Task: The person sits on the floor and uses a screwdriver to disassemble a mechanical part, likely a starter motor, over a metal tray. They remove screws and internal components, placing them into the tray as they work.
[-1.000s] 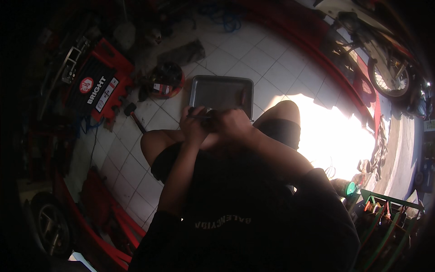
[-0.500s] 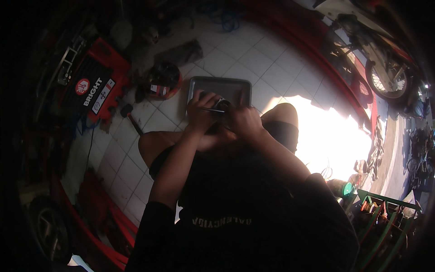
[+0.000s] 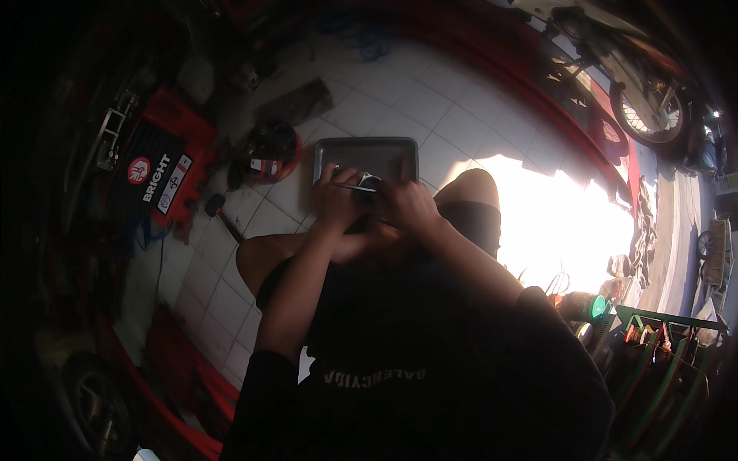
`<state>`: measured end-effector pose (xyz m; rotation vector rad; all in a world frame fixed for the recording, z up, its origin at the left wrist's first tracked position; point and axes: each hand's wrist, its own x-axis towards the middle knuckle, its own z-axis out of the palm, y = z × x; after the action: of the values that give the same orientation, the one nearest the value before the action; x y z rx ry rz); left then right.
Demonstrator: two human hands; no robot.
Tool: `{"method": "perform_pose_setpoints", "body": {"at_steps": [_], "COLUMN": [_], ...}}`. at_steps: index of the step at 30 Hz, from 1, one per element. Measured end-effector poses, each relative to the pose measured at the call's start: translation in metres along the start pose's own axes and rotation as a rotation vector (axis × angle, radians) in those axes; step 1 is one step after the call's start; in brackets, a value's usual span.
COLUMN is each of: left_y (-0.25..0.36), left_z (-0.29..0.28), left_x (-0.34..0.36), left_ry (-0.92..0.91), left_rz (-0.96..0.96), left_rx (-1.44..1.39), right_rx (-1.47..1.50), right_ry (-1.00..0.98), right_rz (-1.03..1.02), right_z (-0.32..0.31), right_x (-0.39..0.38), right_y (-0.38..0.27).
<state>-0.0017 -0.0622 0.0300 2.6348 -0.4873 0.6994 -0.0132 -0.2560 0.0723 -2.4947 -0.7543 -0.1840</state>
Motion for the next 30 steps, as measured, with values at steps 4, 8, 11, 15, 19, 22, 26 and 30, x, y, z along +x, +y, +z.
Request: {"method": "perform_pose_setpoints", "body": {"at_steps": [4,8,11,15,19,22,26,30], "left_y": [0.011,0.008,0.005,-0.007,-0.05,-0.093,-0.031,-0.012], "left_z": [-0.011,-0.001,0.008,0.019,0.007,0.015,-0.028,-0.016], "left_x": [-0.01,-0.022,-0.035,-0.048,-0.083,-0.09,-0.01,0.008], "left_ry": [0.012,0.071,0.085,0.065,-0.347,-0.097,0.043,0.112], "left_rz": [-0.032,-0.038,-0.005,0.045,-0.219,-0.291,-0.234,-0.699], "left_rx": [-0.023,-0.071,-0.124,-0.035,0.132,0.086,-0.064,-1.051], "right_rx": [-0.017,-0.024,-0.006,-0.006,0.123,0.261,0.352,0.91], "right_ry": [-0.086,-0.176,-0.175,-0.115,0.131,0.32,0.427,0.332], "right_rz": [0.013,-0.054,-0.092,-0.128,-0.01,0.156,0.317,0.554], "right_z": [-0.004,-0.002,0.016,0.031,-0.048,-0.136,-0.172,-0.143], "right_x": [0.001,0.002,-0.013,-0.023,-0.025,0.005,0.015,0.024], "right_y": [-0.003,-0.004,0.006,0.01,-0.021,0.002,0.044,0.066]}}
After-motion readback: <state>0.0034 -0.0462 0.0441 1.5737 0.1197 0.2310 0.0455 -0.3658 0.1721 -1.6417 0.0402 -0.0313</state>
